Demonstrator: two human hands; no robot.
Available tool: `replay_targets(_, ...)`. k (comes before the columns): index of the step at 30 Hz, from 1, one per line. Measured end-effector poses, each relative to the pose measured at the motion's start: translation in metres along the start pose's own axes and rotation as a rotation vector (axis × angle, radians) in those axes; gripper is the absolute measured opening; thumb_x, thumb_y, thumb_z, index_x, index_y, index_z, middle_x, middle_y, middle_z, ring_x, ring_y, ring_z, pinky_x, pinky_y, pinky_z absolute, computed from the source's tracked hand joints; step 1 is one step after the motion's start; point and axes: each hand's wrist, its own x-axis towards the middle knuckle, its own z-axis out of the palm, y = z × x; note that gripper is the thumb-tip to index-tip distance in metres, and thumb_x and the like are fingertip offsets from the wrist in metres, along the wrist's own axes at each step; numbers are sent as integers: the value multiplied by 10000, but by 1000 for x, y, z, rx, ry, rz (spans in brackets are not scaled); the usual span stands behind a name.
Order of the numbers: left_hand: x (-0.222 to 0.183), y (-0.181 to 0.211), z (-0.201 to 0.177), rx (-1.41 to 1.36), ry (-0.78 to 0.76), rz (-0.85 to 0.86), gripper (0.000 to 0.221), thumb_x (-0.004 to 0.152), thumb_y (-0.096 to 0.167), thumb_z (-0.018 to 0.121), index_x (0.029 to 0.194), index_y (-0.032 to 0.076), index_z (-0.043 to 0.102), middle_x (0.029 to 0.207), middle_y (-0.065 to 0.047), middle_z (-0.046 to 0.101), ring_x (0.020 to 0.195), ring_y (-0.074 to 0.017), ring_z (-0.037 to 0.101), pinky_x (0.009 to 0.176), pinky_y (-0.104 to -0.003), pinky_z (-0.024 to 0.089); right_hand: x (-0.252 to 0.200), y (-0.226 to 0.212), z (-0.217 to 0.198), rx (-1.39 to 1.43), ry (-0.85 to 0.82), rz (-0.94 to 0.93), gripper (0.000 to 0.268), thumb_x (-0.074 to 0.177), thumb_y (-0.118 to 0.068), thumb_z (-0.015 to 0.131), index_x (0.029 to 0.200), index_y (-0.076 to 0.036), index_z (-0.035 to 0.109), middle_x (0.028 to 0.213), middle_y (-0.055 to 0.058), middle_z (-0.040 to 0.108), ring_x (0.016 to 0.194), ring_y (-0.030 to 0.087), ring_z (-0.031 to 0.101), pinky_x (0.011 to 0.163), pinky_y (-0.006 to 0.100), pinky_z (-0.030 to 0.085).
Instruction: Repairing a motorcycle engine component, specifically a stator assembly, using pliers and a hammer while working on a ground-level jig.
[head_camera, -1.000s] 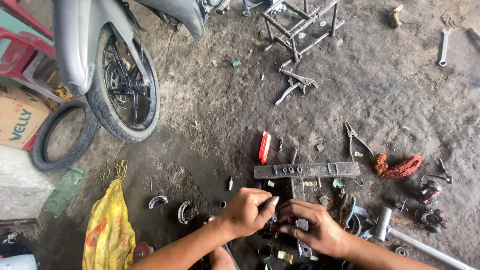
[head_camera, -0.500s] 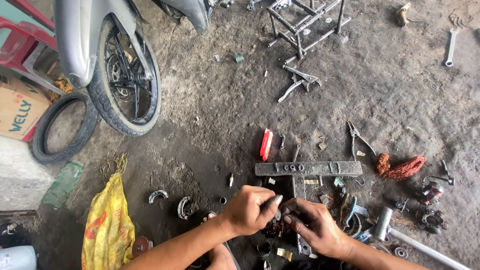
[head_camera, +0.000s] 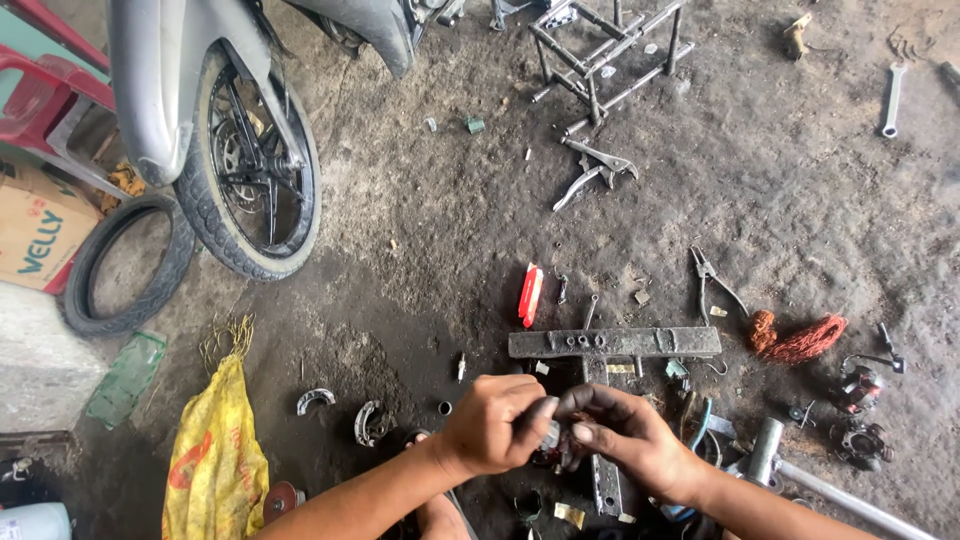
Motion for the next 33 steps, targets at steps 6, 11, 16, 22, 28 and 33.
replay_targets(6,-3,-13,-8,-184,63,17,295,1004,153,578,783,-43,571,689,-131,547,598,-293,583,565,-391,457,0,21,-12,267,51,144,277,874,-61,728,1129,27,669,996,106,732,887,228,718,812,391,609)
replay_targets(11,-7,-18,-1,-267,-44,-146,388,1028,211,548,730,-36,572,650,-111,568,570,-215,575,548,-358,428,4,-20,6,252,-61,217,432,831,-48,702,1259,-95,664,978,22,720,880,137,708,796,328,609)
replay_targets(16,-9,-22,5,-268,-28,-230,428,1031,270,538,742,-37,614,648,-122,611,565,-210,614,547,-349,447,5,18,-13,81,-80,146,202,894,29,726,1096,39,726,927,39,730,872,114,680,840,300,595)
replay_targets(22,-24,-46,17,-406,-115,-353,486,1056,347,531,761,-26,634,625,-86,603,603,-128,567,580,-324,451,8,9,-9,76,-114,202,236,868,55,694,1100,21,711,937,27,727,868,108,693,835,290,593)
replay_targets(28,-38,-59,30,-638,-35,-496,512,1047,399,542,801,-26,686,718,-12,671,714,-78,595,671,-291,491,8,-3,8,125,-58,208,197,856,32,721,1052,20,718,928,47,732,853,130,705,810,315,610)
replay_targets(33,-39,-57,35,-679,227,-706,519,1001,414,543,752,-6,716,676,-35,700,636,-106,606,627,-287,494,13,-2,13,336,173,306,184,828,-17,763,1003,25,726,897,101,785,811,187,744,761,346,607)
